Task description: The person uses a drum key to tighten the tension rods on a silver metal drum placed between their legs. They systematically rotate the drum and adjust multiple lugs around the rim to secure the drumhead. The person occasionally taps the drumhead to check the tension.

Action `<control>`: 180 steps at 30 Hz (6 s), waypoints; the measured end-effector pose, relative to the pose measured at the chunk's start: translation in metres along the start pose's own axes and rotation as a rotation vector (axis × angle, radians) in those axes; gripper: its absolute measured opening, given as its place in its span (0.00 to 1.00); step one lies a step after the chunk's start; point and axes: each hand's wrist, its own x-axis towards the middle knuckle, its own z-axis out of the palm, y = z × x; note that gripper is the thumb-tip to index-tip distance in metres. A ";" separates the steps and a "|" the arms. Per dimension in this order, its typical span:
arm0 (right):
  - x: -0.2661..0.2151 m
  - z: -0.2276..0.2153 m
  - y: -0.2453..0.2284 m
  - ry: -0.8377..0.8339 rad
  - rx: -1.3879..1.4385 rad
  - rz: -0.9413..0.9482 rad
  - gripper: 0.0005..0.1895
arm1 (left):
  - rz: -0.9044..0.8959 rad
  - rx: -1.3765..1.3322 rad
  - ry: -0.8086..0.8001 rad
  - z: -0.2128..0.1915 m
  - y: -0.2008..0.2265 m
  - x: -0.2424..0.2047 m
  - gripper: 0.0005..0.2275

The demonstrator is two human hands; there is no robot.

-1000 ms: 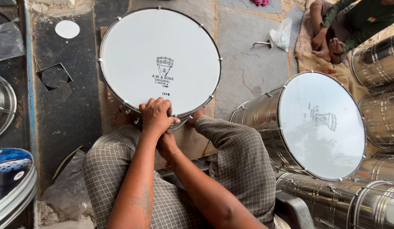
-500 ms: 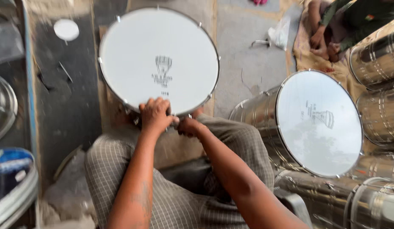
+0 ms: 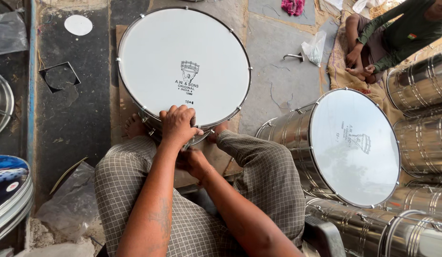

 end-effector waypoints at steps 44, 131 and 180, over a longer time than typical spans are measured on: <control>0.033 0.034 0.016 0.058 0.108 -0.297 0.16 | 0.009 -0.022 0.017 -0.002 -0.002 0.000 0.22; 0.004 0.004 -0.005 0.001 -0.031 0.021 0.18 | 0.013 -0.019 0.017 -0.005 0.001 -0.001 0.23; -0.054 -0.016 -0.102 0.278 0.034 -0.522 0.12 | -0.709 -0.575 0.624 0.004 -0.114 0.021 0.13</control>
